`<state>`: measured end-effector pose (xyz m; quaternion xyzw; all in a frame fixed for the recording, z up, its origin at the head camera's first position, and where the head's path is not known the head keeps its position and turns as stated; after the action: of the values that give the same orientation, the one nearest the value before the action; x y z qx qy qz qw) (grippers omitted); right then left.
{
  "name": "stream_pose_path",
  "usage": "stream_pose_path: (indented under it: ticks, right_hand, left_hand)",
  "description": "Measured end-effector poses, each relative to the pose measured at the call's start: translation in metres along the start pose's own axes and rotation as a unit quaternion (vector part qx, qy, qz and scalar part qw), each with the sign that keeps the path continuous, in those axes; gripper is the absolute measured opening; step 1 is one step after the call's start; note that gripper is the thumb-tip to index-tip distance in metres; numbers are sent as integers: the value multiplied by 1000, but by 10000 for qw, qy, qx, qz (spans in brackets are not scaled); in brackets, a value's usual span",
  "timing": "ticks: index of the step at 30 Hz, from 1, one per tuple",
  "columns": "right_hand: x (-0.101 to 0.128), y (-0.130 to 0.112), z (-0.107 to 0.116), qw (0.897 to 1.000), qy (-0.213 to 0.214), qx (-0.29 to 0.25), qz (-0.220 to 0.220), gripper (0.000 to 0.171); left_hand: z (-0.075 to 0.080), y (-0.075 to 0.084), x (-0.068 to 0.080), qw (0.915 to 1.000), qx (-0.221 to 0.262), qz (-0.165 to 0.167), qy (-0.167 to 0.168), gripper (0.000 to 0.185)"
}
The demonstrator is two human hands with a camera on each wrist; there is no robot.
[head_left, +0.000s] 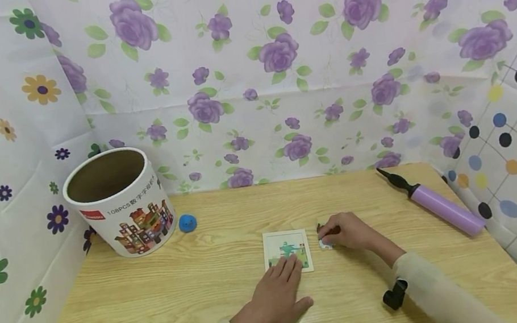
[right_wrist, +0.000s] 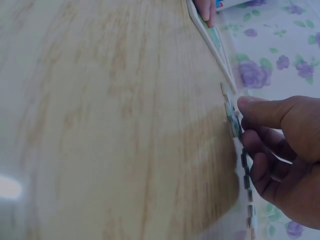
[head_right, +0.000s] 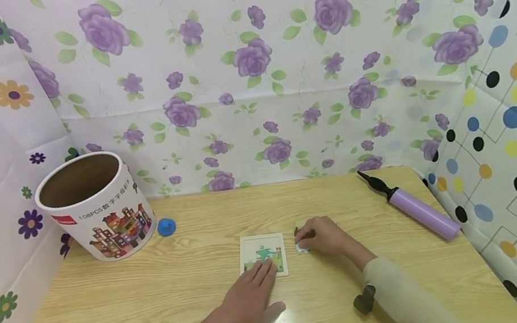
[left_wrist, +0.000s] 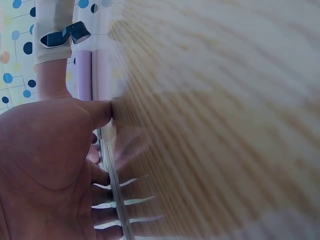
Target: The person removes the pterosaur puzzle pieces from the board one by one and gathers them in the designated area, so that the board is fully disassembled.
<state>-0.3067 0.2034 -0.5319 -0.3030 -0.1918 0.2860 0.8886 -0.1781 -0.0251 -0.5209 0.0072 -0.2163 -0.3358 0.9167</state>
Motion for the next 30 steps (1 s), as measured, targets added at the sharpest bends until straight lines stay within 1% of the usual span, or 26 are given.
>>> stream_pose_path:
  ticks: [4, 8, 14, 18, 24, 27, 30]
  right_hand:
    - [1, -7, 5, 9999, 153, 67, 17, 7]
    - [-2, -16, 9, 9993, 235, 250, 151, 8]
    - [-10, -27, 6, 9992, 61, 262, 303, 12]
    - [-18, -34, 1, 9989, -30, 248, 396, 13]
    - [-31, -46, -6, 9985, -240, 100, 485, 15]
    - [-37, -50, -10, 9983, -298, 110, 491, 14]
    - [-43, -53, -15, 9981, -342, 185, 487, 14]
  left_hand:
    - [1, 1, 0, 9999, -154, 37, 0, 79]
    - [4, 1, 0, 9996, -255, 70, 7, 79]
    - [-3, -1, -3, 9996, -229, -22, 170, 78]
    - [-6, -2, -4, 9993, -280, -16, 262, 78]
    - [-6, 1, -2, 9993, -195, 113, 294, 72]
    - [-6, 3, -1, 9994, -149, 180, 260, 69]
    - [-5, 4, 0, 9992, -150, 200, 302, 68]
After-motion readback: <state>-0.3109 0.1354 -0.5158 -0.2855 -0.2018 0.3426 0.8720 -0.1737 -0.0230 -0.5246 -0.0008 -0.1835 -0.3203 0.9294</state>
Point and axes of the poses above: each hand's wrist, its own x-axis away from the middle knuckle, its own z-axis out of the back of the hand, y = z × x, the point moved 4 cm from there along -x, towards the middle knuckle, and after that the axes turned 15 degrees about -y, right-handed, at the moved point
